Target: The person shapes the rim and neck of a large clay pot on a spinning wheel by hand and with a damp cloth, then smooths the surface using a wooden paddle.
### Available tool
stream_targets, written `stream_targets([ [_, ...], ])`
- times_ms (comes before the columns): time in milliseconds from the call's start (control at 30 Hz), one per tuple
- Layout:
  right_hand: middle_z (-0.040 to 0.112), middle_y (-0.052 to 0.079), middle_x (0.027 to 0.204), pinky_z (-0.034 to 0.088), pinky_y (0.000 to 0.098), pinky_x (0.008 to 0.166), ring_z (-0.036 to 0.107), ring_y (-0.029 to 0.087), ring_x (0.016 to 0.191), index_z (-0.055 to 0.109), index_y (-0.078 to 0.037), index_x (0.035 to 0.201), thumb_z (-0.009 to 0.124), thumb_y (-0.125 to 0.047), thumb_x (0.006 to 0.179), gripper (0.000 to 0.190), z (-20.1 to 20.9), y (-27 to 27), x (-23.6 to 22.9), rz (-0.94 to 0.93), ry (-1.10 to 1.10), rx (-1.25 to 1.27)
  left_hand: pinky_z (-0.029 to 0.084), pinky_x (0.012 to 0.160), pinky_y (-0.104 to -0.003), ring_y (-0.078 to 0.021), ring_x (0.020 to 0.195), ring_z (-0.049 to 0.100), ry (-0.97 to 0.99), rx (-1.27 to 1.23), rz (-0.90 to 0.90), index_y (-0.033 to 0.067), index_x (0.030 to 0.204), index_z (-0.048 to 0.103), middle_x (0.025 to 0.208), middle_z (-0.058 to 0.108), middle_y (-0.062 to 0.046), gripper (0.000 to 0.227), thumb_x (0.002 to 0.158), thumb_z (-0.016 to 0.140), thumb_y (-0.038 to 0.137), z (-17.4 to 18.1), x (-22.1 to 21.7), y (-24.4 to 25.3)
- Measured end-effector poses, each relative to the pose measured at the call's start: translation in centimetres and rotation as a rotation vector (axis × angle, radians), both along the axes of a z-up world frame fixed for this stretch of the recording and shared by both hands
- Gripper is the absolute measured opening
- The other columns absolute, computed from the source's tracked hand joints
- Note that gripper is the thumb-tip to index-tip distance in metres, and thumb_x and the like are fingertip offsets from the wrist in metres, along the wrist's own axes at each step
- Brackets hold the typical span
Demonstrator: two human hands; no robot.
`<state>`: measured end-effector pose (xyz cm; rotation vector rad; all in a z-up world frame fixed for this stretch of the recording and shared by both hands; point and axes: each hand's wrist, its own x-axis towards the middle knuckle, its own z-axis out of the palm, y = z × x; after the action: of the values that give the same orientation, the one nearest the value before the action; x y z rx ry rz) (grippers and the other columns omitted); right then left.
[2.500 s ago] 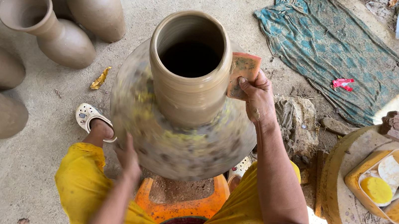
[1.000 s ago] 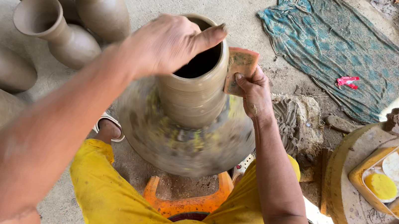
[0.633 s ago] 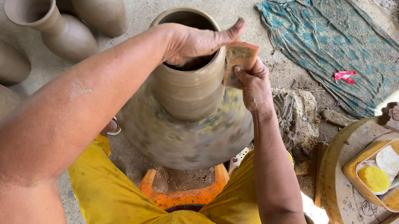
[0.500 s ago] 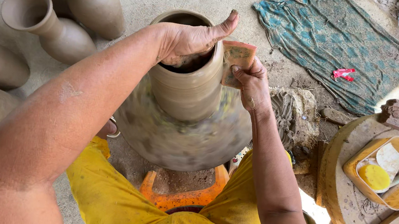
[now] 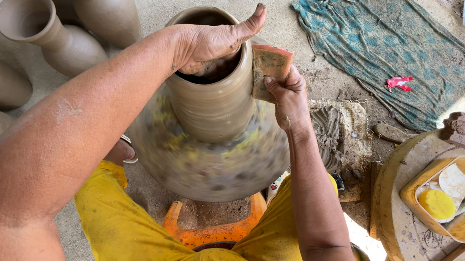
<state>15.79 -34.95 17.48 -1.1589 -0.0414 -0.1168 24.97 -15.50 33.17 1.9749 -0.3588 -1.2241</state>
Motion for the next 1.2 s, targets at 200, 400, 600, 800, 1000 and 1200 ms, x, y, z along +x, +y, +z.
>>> stream_targets([
  [200, 0.072, 0.000, 0.118, 0.062, 0.0352, 0.090, 0.068, 0.010, 0.101, 0.063, -0.008, 0.133, 0.058, 0.006, 0.101, 0.035, 0.7, 1.0, 0.0, 0.018, -0.032, 0.020, -0.001, 0.118, -0.068, -0.0324, 0.156, -0.009, -0.036, -0.012, 0.009, 0.0205, 0.164, -0.004, 0.169, -0.004, -0.021, 0.150, 0.043, 0.021, 0.104, 0.4, -0.7, 0.2],
  [400, 0.072, 0.001, 0.121, 0.059, 0.0340, 0.096, 0.066, 0.009, 0.106, 0.063, -0.007, 0.136, 0.059, 0.007, 0.103, 0.036, 1.0, 1.2, -0.9, 0.011, -0.095, -0.009, -0.002, 0.117, -0.071, -0.0350, 0.157, -0.007, -0.056, 0.013, 0.050, 0.0166, 0.165, 0.000, 0.169, 0.002, -0.023, 0.152, 0.043, 0.023, 0.105, 0.8, -1.5, 0.6],
  [600, 0.071, -0.002, 0.117, 0.060, 0.0331, 0.090, 0.065, 0.007, 0.101, 0.063, -0.008, 0.134, 0.059, 0.005, 0.102, 0.034, 1.3, 1.0, -1.2, 0.004, -0.058, -0.048, -0.001, 0.117, -0.072, -0.0384, 0.156, -0.007, -0.062, -0.011, 0.062, 0.0122, 0.165, 0.004, 0.169, 0.005, -0.026, 0.155, 0.043, 0.026, 0.105, 0.9, -1.5, 0.6],
  [800, 0.071, -0.003, 0.120, 0.057, 0.0315, 0.096, 0.063, 0.006, 0.105, 0.064, -0.008, 0.136, 0.060, 0.006, 0.103, 0.036, 1.8, 0.8, -1.0, -0.006, -0.113, -0.074, -0.001, 0.116, -0.074, -0.0375, 0.157, -0.007, -0.059, -0.003, 0.060, 0.0062, 0.163, 0.005, 0.170, 0.004, -0.023, 0.154, 0.047, 0.028, 0.105, 1.2, -1.5, 0.3],
  [1000, 0.071, -0.004, 0.119, 0.059, 0.0318, 0.096, 0.064, 0.006, 0.105, 0.064, -0.010, 0.136, 0.061, 0.004, 0.103, 0.036, 2.9, 0.9, -0.6, 0.000, -0.085, -0.062, -0.001, 0.116, -0.074, -0.0342, 0.157, -0.009, -0.046, 0.003, 0.026, 0.0090, 0.163, 0.002, 0.170, -0.002, -0.019, 0.153, 0.046, 0.026, 0.105, 1.8, -1.4, 0.5],
  [1200, 0.072, -0.003, 0.117, 0.062, 0.0334, 0.093, 0.066, 0.007, 0.103, 0.064, -0.009, 0.134, 0.061, 0.003, 0.102, 0.034, 3.3, 1.1, -0.7, 0.014, -0.073, -0.084, -0.003, 0.116, -0.073, -0.0316, 0.157, -0.009, -0.064, 0.019, 0.002, 0.0146, 0.163, 0.000, 0.171, -0.003, -0.016, 0.152, 0.044, 0.022, 0.105, 1.9, -1.4, 0.7],
])
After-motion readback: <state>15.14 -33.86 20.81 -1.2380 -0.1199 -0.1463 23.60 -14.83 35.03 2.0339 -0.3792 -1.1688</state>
